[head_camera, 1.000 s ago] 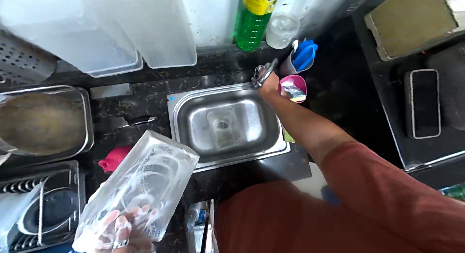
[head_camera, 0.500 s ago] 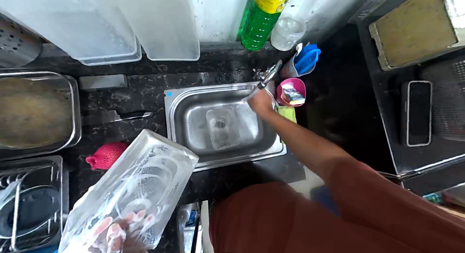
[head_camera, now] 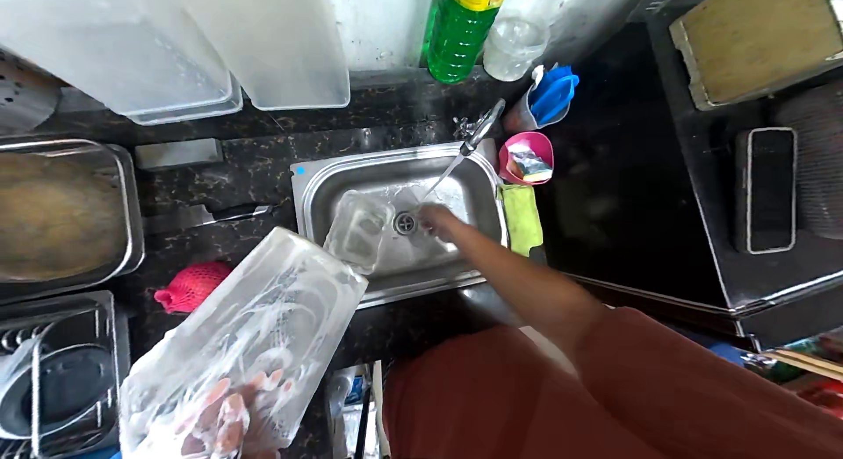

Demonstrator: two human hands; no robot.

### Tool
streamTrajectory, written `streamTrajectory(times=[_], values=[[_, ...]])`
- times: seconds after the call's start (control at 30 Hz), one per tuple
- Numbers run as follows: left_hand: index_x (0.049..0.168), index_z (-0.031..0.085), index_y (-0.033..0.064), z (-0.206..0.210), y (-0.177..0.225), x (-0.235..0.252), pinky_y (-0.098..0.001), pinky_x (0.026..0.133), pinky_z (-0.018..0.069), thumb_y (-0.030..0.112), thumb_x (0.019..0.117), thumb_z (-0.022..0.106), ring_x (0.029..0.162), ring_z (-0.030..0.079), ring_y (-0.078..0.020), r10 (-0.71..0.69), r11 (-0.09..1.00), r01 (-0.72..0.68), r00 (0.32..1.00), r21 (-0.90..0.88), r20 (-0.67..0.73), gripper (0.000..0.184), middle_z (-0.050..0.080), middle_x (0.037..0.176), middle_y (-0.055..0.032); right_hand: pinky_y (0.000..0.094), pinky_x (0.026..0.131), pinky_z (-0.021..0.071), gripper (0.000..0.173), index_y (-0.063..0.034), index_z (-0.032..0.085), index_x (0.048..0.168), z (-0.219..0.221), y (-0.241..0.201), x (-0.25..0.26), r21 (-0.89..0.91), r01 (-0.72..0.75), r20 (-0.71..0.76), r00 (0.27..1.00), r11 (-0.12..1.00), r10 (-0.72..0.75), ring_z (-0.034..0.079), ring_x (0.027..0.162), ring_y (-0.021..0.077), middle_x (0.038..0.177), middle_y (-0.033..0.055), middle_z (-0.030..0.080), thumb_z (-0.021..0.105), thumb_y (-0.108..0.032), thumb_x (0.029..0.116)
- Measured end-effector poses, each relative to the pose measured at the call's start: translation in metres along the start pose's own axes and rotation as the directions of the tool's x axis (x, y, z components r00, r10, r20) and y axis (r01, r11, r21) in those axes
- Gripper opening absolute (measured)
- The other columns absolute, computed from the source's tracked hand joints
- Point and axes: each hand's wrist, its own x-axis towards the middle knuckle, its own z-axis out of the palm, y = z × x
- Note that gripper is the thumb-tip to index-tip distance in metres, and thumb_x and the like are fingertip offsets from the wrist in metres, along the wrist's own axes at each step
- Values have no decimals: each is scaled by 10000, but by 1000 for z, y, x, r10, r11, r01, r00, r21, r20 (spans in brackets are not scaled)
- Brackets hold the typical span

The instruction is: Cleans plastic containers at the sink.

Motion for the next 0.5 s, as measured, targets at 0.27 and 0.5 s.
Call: streamTrajectory(times=[0.27, 0.5], values=[[1168, 620, 99, 26, 7, -19, -283, 778, 640, -49, 1012, 442, 853, 752, -119, -34, 998, 36, 999, 56, -32, 279, 774, 949, 36, 255, 565, 527, 294, -95, 548, 1052, -22, -64, 78, 512, -158, 224, 974, 844, 47, 579, 615, 104, 751, 10, 562, 342, -299, 1100], [1192, 630, 125, 34, 6, -29, -310, 771, 647, -25, 1032, 410, 861, 754, -129, -47, 998, 48, 998, 42, -41, 311, 773, 971, 43, 477, 939, 523, 412, -13, 372, 1487, -11, -83, 46, 428, 9, -133, 990, 904, 53, 555, 1205, 303, 1414, 221, 487, 412, -83, 1083]])
